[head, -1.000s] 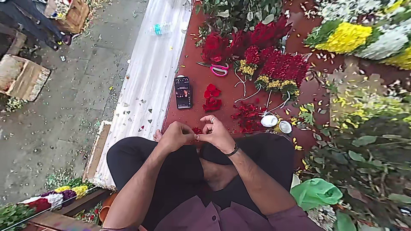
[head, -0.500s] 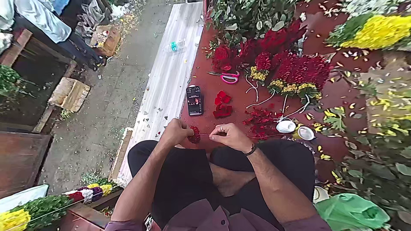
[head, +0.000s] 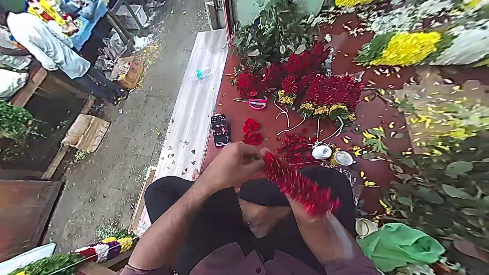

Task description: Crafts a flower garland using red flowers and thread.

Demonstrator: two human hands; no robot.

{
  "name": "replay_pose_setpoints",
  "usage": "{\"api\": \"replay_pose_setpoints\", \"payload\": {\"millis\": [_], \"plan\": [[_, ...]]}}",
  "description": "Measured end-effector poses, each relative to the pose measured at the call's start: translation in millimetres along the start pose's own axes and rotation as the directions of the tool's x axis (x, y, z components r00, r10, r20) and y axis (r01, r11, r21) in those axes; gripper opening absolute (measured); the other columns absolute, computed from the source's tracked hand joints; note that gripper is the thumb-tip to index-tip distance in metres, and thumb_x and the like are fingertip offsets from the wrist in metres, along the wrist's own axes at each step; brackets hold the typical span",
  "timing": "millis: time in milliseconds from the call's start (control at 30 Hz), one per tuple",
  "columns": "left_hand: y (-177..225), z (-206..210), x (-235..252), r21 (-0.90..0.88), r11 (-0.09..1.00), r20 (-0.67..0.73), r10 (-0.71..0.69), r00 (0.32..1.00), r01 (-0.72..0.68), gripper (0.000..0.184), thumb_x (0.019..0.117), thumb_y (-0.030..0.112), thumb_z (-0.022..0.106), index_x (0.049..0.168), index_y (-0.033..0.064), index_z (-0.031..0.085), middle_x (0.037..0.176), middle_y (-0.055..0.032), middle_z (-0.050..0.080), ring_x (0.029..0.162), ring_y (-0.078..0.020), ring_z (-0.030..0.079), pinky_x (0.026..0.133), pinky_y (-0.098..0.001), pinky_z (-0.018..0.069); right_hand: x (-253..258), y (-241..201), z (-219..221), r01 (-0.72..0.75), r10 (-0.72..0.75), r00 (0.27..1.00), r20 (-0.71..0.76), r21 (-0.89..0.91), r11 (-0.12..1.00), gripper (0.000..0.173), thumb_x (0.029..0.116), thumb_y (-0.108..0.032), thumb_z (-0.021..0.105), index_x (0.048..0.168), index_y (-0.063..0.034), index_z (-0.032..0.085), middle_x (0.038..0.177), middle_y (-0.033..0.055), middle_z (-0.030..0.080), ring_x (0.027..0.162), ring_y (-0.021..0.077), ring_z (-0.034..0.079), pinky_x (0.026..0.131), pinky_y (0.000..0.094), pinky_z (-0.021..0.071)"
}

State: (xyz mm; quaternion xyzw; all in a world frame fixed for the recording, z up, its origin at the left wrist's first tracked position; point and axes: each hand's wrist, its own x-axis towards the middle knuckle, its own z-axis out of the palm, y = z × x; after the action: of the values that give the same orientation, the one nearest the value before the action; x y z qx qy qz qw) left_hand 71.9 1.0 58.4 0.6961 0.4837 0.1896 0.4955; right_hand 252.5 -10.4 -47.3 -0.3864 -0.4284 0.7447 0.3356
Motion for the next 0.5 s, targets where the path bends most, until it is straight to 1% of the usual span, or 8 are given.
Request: {"api": "replay_pose_setpoints", "payload": {"millis": [33, 67, 133, 233, 267, 333, 400, 500], "plan": [[-3.3, 1.3, 3.7, 0.034, 0.999, -0.109, -0.013, 0.994, 0.017, 0.012, 0.0980, 0.021, 0.070, 0.094, 0.0114, 0.076, 0.082, 0.0030, 0.072, 0.070, -0.0069, 0.067, 0.069, -0.0311, 0.0606, 9.3, 6.2, -5.4, 0.080, -0.091, 0.991, 0.100, 0.109, 0.991, 0.009, 0.0869, 0.005, 0.069, 0.092, -0.0012, 0.073, 0.082, 0.0028, 0.072, 0.076, 0.0051, 0.067, 0.074, 0.0210, 0.0573], [-8.3, 2.7, 6.2, 0.094, 0.994, -0.217, -0.032, 0.976, 0.054, 0.011, 0.0974, 0.021, 0.068, 0.093, 0.0127, 0.075, 0.081, 0.0032, 0.070, 0.070, -0.0087, 0.064, 0.067, -0.0338, 0.0576, 18.0, 13.7, -13.6, 0.125, -0.162, 0.959, 0.231, 0.164, 0.978, 0.011, 0.0865, 0.002, 0.071, 0.094, -0.0050, 0.075, 0.086, 0.0019, 0.075, 0.078, 0.0075, 0.069, 0.074, 0.0258, 0.0590], [-24.2, 2.1, 9.4, 0.225, 0.957, -0.396, -0.081, 0.915, 0.182, 0.012, 0.0962, 0.024, 0.068, 0.093, 0.0148, 0.075, 0.082, 0.0014, 0.068, 0.072, -0.0135, 0.062, 0.066, -0.0391, 0.0549, 29.7, 16.7, -21.6, 0.173, -0.217, 0.901, 0.377, 0.148, 0.974, 0.010, 0.0907, -0.004, 0.069, 0.094, -0.0029, 0.077, 0.088, 0.0031, 0.076, 0.075, 0.0076, 0.067, 0.069, 0.0268, 0.0575], [-57.3, -5.1, 3.0, 0.282, 0.866, -0.483, -0.243, 0.841, 0.412, 0.017, 0.0953, 0.031, 0.069, 0.091, 0.0157, 0.076, 0.081, -0.0030, 0.068, 0.079, -0.0225, 0.064, 0.072, -0.0503, 0.0539, 34.2, 15.4, -19.7, 0.240, -0.225, 0.917, 0.330, -0.002, 0.971, 0.012, 0.0945, -0.007, 0.069, 0.091, 0.0000, 0.078, 0.084, 0.0044, 0.074, 0.068, 0.0064, 0.064, 0.063, 0.0248, 0.0547], [-68.8, -8.3, -3.4, 0.272, 0.834, -0.470, -0.320, 0.823, 0.480, 0.020, 0.0956, 0.034, 0.070, 0.091, 0.0151, 0.077, 0.082, -0.0046, 0.070, 0.081, -0.0245, 0.067, 0.075, -0.0545, 0.0554, 35.8, 17.3, -17.3, 0.250, -0.221, 0.928, 0.299, -0.063, 0.966, 0.012, 0.0944, -0.008, 0.070, 0.094, 0.0000, 0.079, 0.085, 0.0050, 0.075, 0.069, 0.0072, 0.065, 0.064, 0.0253, 0.0565], [-90.4, -11.4, -19.6, 0.225, 0.796, -0.439, -0.431, 0.788, 0.561, 0.027, 0.0946, 0.039, 0.069, 0.088, 0.0139, 0.077, 0.078, -0.0051, 0.071, 0.075, -0.0237, 0.069, 0.072, -0.0580, 0.0568, 38.5, 24.7, -11.4, 0.280, -0.222, 0.929, 0.297, -0.168, 0.945, 0.013, 0.0945, -0.011, 0.071, 0.096, -0.0010, 0.079, 0.088, 0.0049, 0.076, 0.078, 0.0077, 0.070, 0.074, 0.0274, 0.0600], [-105.4, -6.3, -32.4, 0.126, 0.816, -0.431, -0.468, 0.772, 0.565, 0.029, 0.0932, 0.039, 0.070, 0.084, 0.0118, 0.077, 0.073, -0.0030, 0.070, 0.068, -0.0188, 0.067, 0.068, -0.0524, 0.0563, 36.4, 33.0, -1.5, 0.315, -0.208, 0.912, 0.353, -0.279, 0.907, 0.015, 0.0951, -0.014, 0.071, 0.095, -0.0019, 0.079, 0.087, 0.0044, 0.075, 0.081, 0.0071, 0.069, 0.079, 0.0291, 0.0588], [-116.8, 10.3, -43.3, -0.021, 0.855, -0.474, -0.465, 0.748, 0.518, 0.025, 0.0930, 0.033, 0.072, 0.082, 0.0109, 0.077, 0.066, 0.0018, 0.067, 0.058, -0.0100, 0.061, 0.058, -0.0378, 0.0520, 34.8, 42.2, 23.9, 0.404, -0.141, 0.866, 0.480, -0.506, 0.762, 0.019, 0.0943, -0.025, 0.070, 0.088, -0.0079, 0.077, 0.082, 0.0044, 0.073, 0.080, 0.0164, 0.069, 0.075, 0.0458, 0.0558]]}}
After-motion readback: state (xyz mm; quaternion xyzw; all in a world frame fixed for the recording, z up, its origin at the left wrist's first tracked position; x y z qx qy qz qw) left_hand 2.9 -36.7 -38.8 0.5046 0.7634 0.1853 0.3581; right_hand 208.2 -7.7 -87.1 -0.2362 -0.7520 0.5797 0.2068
